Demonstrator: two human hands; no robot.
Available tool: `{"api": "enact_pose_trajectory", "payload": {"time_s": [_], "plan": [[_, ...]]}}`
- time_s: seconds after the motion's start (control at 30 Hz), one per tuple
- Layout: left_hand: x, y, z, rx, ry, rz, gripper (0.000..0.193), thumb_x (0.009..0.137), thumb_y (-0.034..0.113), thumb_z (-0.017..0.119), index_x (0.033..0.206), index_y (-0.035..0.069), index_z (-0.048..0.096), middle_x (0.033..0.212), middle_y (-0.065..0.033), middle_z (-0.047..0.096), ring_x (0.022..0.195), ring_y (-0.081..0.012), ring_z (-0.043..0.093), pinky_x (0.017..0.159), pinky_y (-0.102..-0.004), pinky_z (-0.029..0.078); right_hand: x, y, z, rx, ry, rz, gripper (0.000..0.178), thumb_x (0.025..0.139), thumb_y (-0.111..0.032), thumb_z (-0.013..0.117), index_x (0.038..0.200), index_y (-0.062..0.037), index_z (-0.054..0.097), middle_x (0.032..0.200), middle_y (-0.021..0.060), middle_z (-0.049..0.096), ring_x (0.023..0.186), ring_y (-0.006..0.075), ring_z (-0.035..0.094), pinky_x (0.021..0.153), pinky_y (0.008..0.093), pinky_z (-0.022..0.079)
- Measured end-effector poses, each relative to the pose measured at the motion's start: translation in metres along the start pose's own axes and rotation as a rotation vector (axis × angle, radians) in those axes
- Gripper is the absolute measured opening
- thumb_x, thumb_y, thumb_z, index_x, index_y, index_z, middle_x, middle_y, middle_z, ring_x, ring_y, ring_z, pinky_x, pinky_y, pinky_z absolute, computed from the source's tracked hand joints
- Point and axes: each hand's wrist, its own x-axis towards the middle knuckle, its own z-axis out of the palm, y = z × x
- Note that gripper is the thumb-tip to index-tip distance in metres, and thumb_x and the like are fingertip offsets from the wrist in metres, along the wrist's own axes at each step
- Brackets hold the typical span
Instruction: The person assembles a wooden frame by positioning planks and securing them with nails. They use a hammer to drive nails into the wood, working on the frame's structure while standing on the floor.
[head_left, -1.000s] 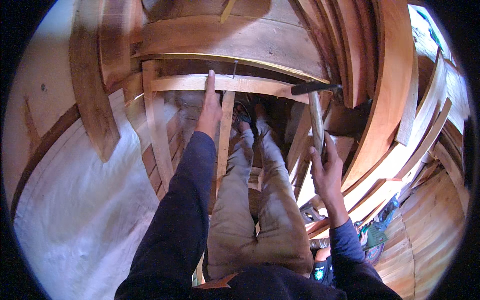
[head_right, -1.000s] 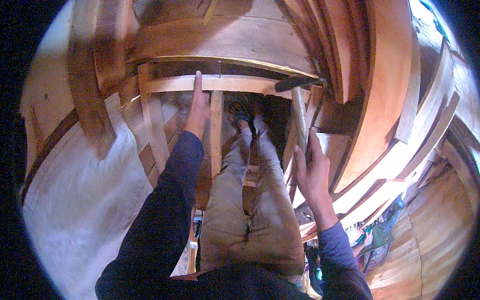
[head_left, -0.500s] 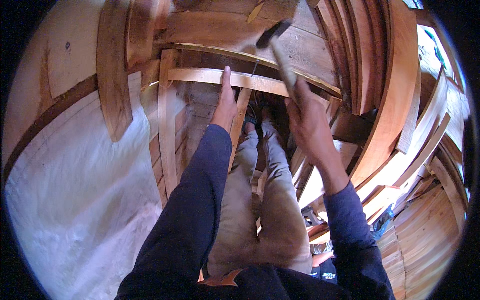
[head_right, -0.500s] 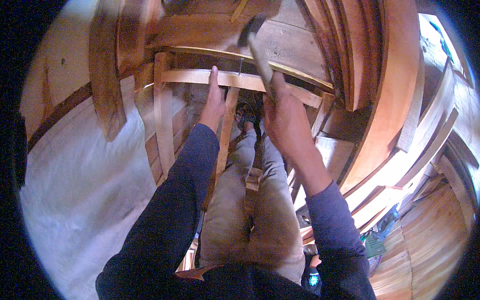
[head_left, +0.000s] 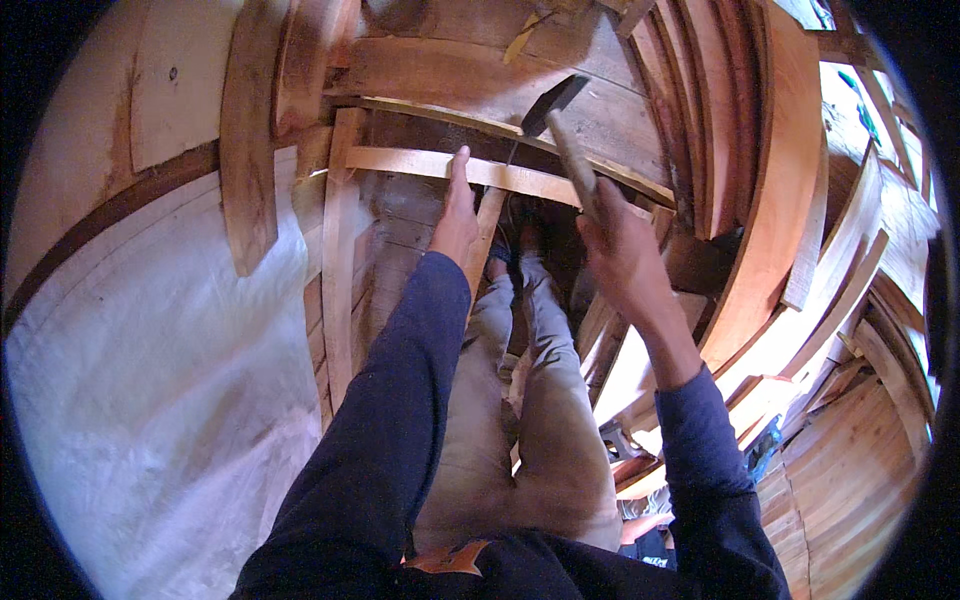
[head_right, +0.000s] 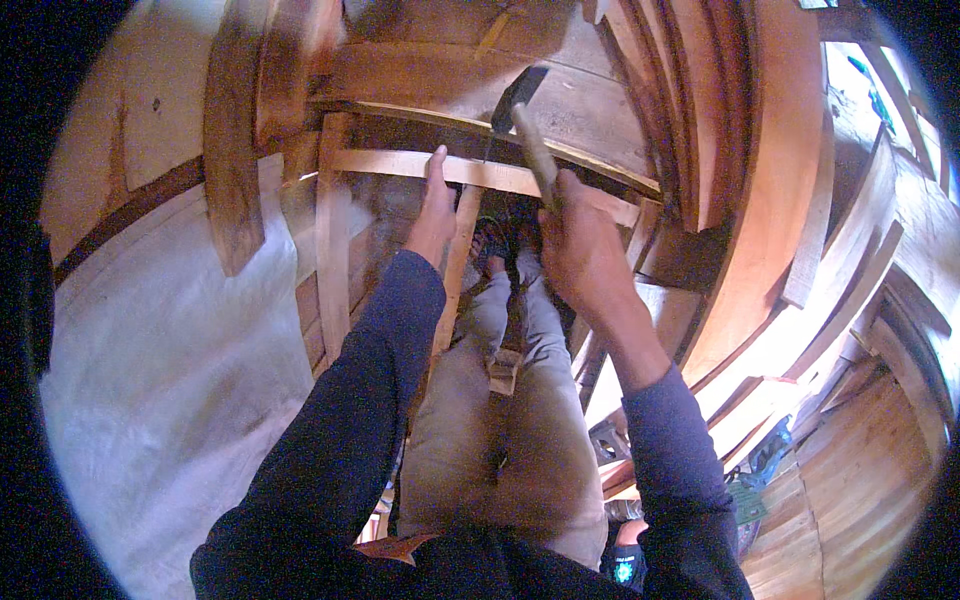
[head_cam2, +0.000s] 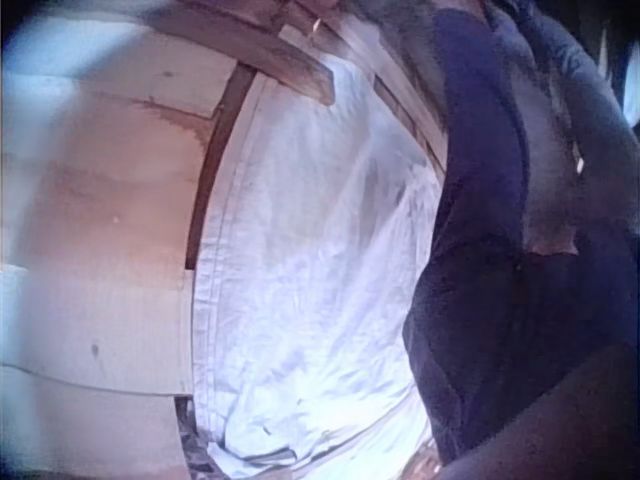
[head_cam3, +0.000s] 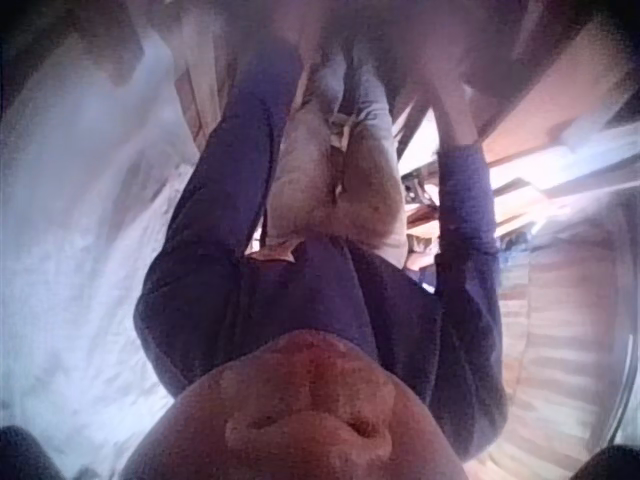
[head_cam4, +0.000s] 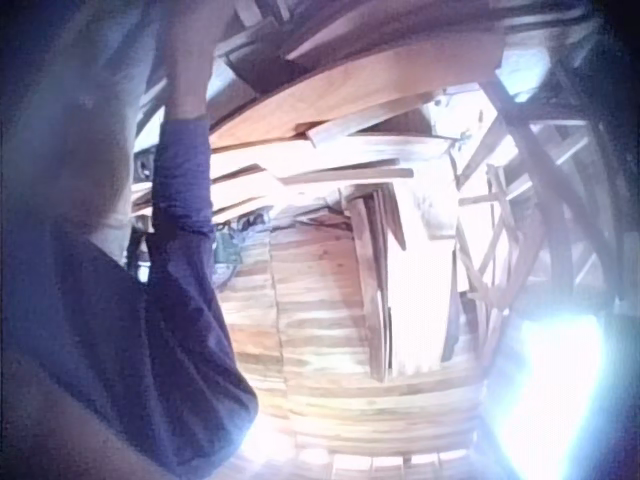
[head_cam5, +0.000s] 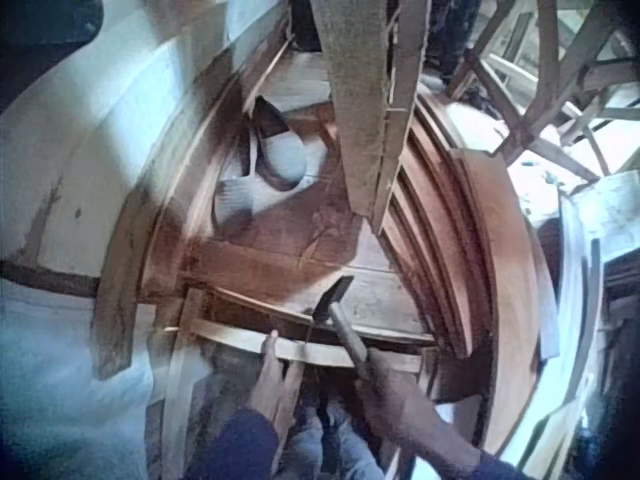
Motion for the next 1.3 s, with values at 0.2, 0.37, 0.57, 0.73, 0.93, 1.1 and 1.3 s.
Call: {"api": "enact_pose_trajectory", "payload": {"time_s": [0.2, 0.37, 0.57, 0.73, 0.93, 1.1, 1.3], "plan": [[0.017, -0.004, -0.028, -0.101, 0.052, -0.133, 0.078, 0.081, 0.056, 0.058, 0.139, 0.008, 0.04, 0.143, -0.0116, 0.038, 0.128, -0.0243, 0.037, 0.108, -0.0355, 0.028, 0.018, -0.026, -0.017, 0.05, 0.256, -0.186, 0.042, 0.091, -0.011, 0.054, 0.128, 0.0046, 0.045, 0.088, 0.0334, 0.06, 0.085, 0.048, 0.06, 0.073, 0.0495, 0.047], [0.041, -0.038, -0.043, 0.089, -0.139, 0.119, 0.07, 0.075, 0.054, 0.062, 0.13, 0.012, 0.047, 0.133, -0.0108, 0.045, 0.125, -0.0244, 0.037, 0.104, -0.0368, 0.032, 0.016, 0.005, 0.005, -0.028, 0.038, -0.119, 0.041, 0.09, -0.01, 0.053, 0.127, 0.0053, 0.044, 0.09, 0.0334, 0.06, 0.088, 0.0494, 0.059, 0.076, 0.0508, 0.046], [0.002, 0.01, -0.013, -0.163, -0.059, -0.198, 0.062, 0.076, 0.051, 0.062, 0.123, 0.013, 0.052, 0.127, -0.0091, 0.049, 0.121, -0.0228, 0.042, 0.103, -0.0339, 0.032, 0.009, -0.028, -0.022, 0.023, 0.12, -0.109, 0.041, 0.09, -0.01, 0.054, 0.127, 0.0053, 0.044, 0.094, 0.0347, 0.059, 0.093, 0.0497, 0.057, 0.079, 0.0507, 0.046], [0.038, -0.021, -0.046, -0.075, 0.114, -0.042, 0.068, 0.079, 0.049, 0.064, 0.132, 0.01, 0.049, 0.131, -0.0111, 0.049, 0.118, -0.0257, 0.046, 0.099, -0.0414, 0.038, 0.008, -0.036, -0.027, 0.158, 0.277, -0.161, 0.045, 0.091, -0.013, 0.055, 0.132, 0.0004, 0.042, 0.1, 0.0347, 0.059, 0.098, 0.0467, 0.059, 0.081, 0.0465, 0.047], [0.005, 0.02, 0.014, -0.172, 0.284, -0.025, 0.062, 0.075, 0.036, 0.072, 0.124, 0.004, 0.052, 0.124, -0.0117, 0.054, 0.114, -0.0254, 0.049, 0.1, -0.0394, 0.037, -0.024, 0.006, -0.005, 0.137, 0.226, -0.018, 0.047, 0.091, -0.014, 0.056, 0.134, -0.001, 0.041, 0.09, 0.03, 0.063, 0.09, 0.0457, 0.062, 0.077, 0.0447, 0.048], [0.032, 0.006, -0.004, -0.156, 0.326, -0.022, 0.036, 0.071, 0.02, 0.07, 0.099, 0.002, 0.059, 0.094, -0.0101, 0.06, 0.09, -0.0236, 0.057, 0.088, -0.0377, 0.045, -0.021, -0.003, 0.003, 0.092, 0.104, 0.07, 0.042, 0.091, -0.012, 0.054, 0.13, -0.0008, 0.043, 0.093, 0.0313, 0.061, 0.092, 0.0474, 0.059, 0.079, 0.0488, 0.046], [0.024, 0.011, -0.003, -0.297, 0.236, -0.13, 0.026, 0.075, 0.023, 0.064, 0.094, 0.006, 0.058, 0.086, -0.0097, 0.059, 0.083, -0.0243, 0.059, 0.068, -0.0395, 0.054, 0.004, -0.01, 0.008, 0.004, 0.141, -0.089, 0.043, 0.09, -0.01, 0.053, 0.129, 0.0046, 0.042, 0.091, 0.0337, 0.06, 0.091, 0.0506, 0.058, 0.08, 0.0507, 0.045]]}}
